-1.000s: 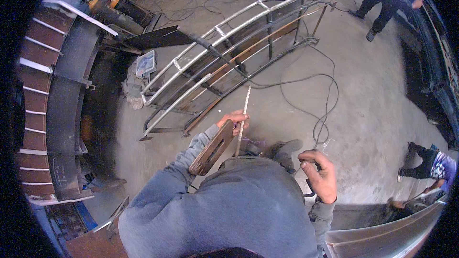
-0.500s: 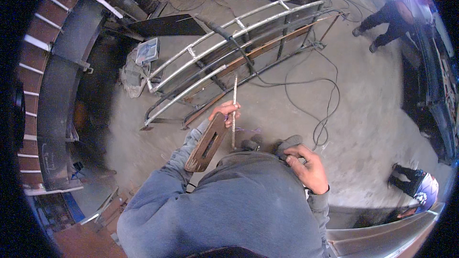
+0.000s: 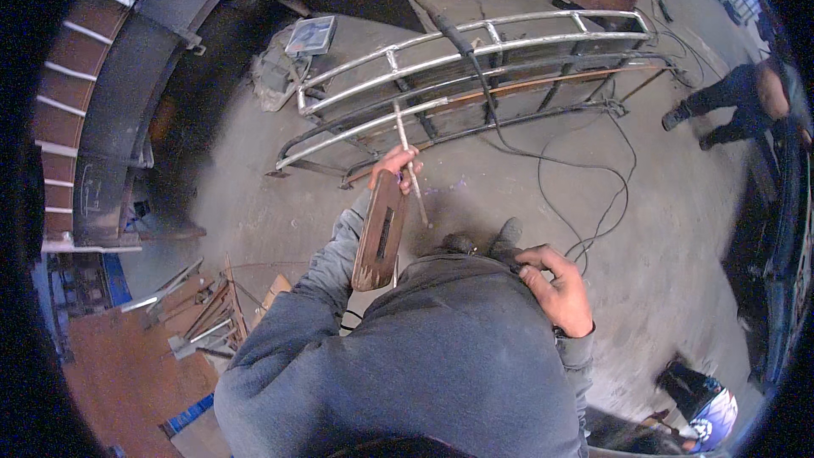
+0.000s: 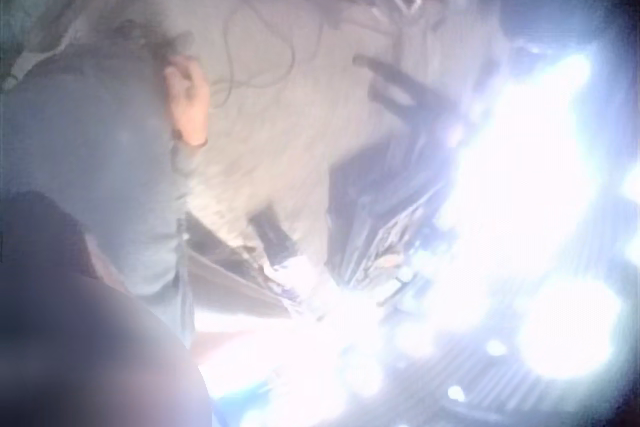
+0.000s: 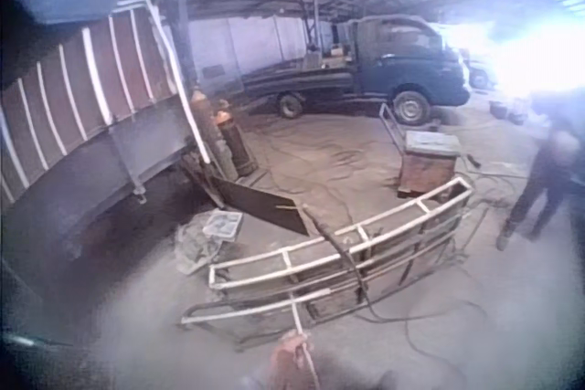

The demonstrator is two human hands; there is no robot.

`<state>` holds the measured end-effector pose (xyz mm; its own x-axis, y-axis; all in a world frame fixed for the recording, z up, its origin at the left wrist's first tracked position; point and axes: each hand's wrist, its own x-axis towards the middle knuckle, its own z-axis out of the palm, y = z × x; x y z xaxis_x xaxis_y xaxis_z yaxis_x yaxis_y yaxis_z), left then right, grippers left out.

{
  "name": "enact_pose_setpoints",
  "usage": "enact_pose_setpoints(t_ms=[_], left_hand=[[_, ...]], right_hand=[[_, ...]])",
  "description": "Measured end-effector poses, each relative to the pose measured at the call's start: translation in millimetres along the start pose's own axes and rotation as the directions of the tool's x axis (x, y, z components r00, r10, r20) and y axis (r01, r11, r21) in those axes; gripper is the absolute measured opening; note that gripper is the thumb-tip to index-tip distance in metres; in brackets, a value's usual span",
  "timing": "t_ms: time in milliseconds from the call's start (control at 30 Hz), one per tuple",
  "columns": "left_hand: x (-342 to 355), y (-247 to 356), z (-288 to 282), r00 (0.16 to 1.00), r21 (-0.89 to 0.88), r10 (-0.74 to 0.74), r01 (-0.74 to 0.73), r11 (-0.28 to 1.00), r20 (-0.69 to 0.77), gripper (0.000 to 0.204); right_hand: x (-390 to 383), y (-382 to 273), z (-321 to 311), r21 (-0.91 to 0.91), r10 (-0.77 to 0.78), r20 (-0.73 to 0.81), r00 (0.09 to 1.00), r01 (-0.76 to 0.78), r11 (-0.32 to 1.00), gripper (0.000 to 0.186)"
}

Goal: The person welds a metal frame structure using a welding torch and a handheld welding mask. They repeatedly position the mask, weld joints on the frame, and inspect the work while another person sweeps the floor nearby.

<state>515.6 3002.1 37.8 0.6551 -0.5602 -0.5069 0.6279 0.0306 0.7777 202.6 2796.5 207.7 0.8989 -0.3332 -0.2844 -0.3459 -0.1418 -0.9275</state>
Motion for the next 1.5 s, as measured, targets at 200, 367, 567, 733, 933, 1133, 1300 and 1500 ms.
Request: enact_pose_setpoints(t_ms=[200,367,567,733,933,1133,1300,1500], left_hand=[[0,-3,-10,0.951,-0.177,0.16,-0.211,0.961,-0.263,0.019],[-18,-39,-6,0.814,-0.119,0.152,-0.261,0.958,-0.561,0.018],[-55,-55,-19,0.682,-0.017,0.264,-0.375,0.927,-0.682,0.015],[-98,-57,-31,0.729,0.086,0.217,-0.212,0.973,-0.65,0.03],[-120,-9,-2,0.824,0.083,0.041,0.008,0.997,-0.566,0.034],[-93,17,3,0.834,0.145,0.038,0.051,0.988,-0.55,0.035],[-35,21,-23,0.854,0.342,0.159,0.023,0.939,-0.495,0.041],[49,68,-33,0.859,0.363,0.057,0.153,0.919,-0.508,0.044]], right_hand=[[30,8,-48,0.004,-0.044,0.081,0.996,0.044,0.999,0.018],[56,12,-88,-0.021,-0.081,0.171,0.982,0.086,0.996,0.015],[78,10,-121,-0.048,-0.112,0.229,0.967,0.126,0.991,0.014],[92,24,-146,-0.04,-0.154,0.266,0.952,0.17,0.985,0.016],[113,38,-170,-0.049,-0.183,0.274,0.944,0.204,0.978,0.018],[134,71,-185,0.046,-0.146,0.191,0.971,0.139,0.989,0.018],[162,69,-186,0.065,-0.066,0.15,0.987,0.057,0.996,0.017],[224,62,-174,0.07,0.008,0.094,0.996,-0.014,0.997,0.021]])
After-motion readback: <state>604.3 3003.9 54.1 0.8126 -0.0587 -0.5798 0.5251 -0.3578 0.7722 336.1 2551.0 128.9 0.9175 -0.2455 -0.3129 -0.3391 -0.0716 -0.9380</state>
